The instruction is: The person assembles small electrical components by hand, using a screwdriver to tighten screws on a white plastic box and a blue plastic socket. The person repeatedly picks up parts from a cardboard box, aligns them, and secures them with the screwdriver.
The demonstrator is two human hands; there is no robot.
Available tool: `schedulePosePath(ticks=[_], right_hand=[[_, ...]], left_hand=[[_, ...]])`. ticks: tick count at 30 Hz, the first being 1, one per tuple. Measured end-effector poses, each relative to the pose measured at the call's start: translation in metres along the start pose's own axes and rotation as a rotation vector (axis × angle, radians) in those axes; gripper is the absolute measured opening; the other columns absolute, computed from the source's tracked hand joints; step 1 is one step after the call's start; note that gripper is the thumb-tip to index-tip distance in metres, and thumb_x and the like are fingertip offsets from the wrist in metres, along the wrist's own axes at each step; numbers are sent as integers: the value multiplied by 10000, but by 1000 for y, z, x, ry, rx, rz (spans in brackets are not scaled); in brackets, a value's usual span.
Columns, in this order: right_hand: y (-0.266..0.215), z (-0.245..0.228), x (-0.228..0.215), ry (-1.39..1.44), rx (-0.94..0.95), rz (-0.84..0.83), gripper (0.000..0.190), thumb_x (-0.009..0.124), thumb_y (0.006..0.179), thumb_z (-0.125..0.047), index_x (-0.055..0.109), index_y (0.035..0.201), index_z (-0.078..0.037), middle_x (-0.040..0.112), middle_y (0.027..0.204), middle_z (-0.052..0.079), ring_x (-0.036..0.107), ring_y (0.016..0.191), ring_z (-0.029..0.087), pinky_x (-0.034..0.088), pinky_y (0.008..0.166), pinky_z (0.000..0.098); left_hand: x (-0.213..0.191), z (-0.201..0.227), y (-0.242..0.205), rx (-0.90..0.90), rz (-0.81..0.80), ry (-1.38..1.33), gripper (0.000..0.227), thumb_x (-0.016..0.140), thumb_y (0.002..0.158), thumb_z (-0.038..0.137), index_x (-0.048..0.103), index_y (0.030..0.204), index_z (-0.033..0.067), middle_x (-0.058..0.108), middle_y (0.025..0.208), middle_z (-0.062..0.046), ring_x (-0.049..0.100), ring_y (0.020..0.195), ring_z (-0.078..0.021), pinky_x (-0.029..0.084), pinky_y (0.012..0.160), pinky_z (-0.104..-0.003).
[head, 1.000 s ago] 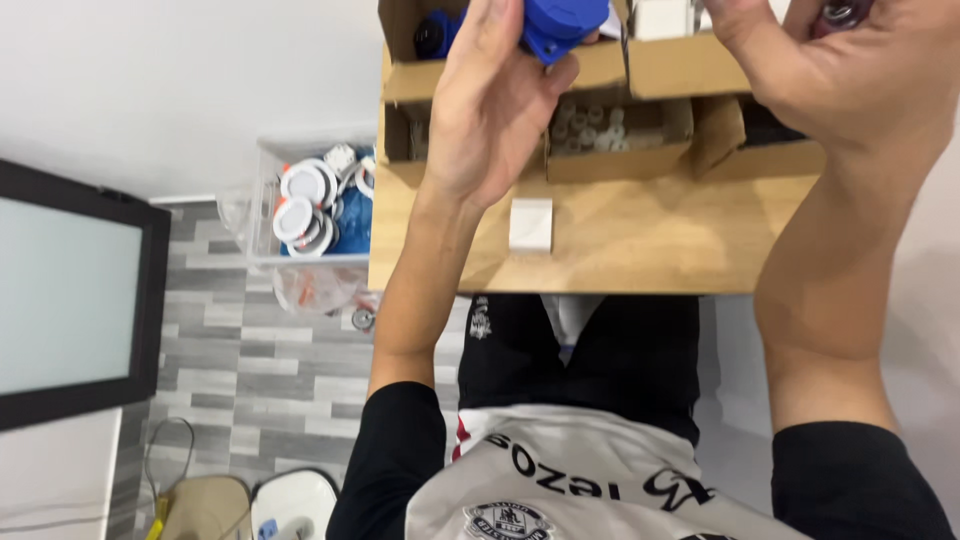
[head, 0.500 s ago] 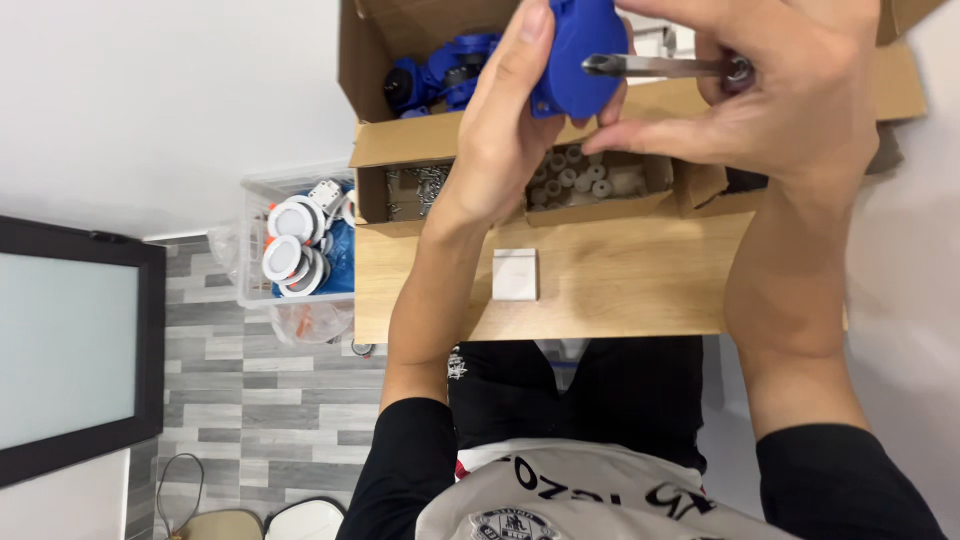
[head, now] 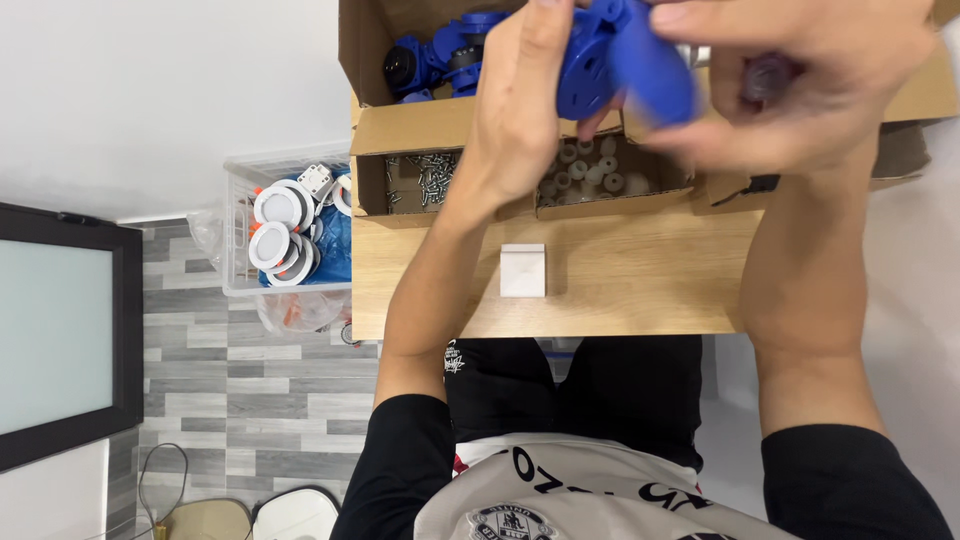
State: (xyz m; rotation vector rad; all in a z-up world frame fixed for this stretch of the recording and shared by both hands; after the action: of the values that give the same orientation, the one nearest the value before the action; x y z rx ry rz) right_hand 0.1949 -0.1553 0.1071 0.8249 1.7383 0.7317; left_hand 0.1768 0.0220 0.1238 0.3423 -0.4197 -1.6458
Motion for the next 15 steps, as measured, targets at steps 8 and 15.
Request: schedulePosePath(ticks=[8, 15], right_hand=[[-47, 74, -5, 453, 520, 440, 502, 395, 1324, -19, 213, 858, -61, 236, 650, 134, 268, 471, 221, 204, 484, 389], [-13, 53, 6, 470, 441, 406, 460, 255, 1190, 113, 175, 756, -17, 181, 535, 157, 254, 414, 261, 209, 446, 390]], left_hand=[[14, -15, 1, -154, -283, -220, 790, 328, 1043, 660, 686, 1051, -45, 644, 701, -158, 511, 480, -154, 440, 475, -242], [12, -18, 3, -190, -277, -234, 786, 325, 1037, 638, 693, 1023, -56, 616, 648, -160, 488, 447, -150, 480, 501, -253]])
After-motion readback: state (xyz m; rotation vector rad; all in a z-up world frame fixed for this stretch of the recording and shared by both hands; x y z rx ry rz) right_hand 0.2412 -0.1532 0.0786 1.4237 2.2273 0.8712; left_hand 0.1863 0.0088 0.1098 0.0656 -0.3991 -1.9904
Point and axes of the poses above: each hand's wrist, its own y-axis towards the middle knuckle, its own x-axis out of the palm, z = x × y, the point moved 9 cm from there along y, towards the middle knuckle
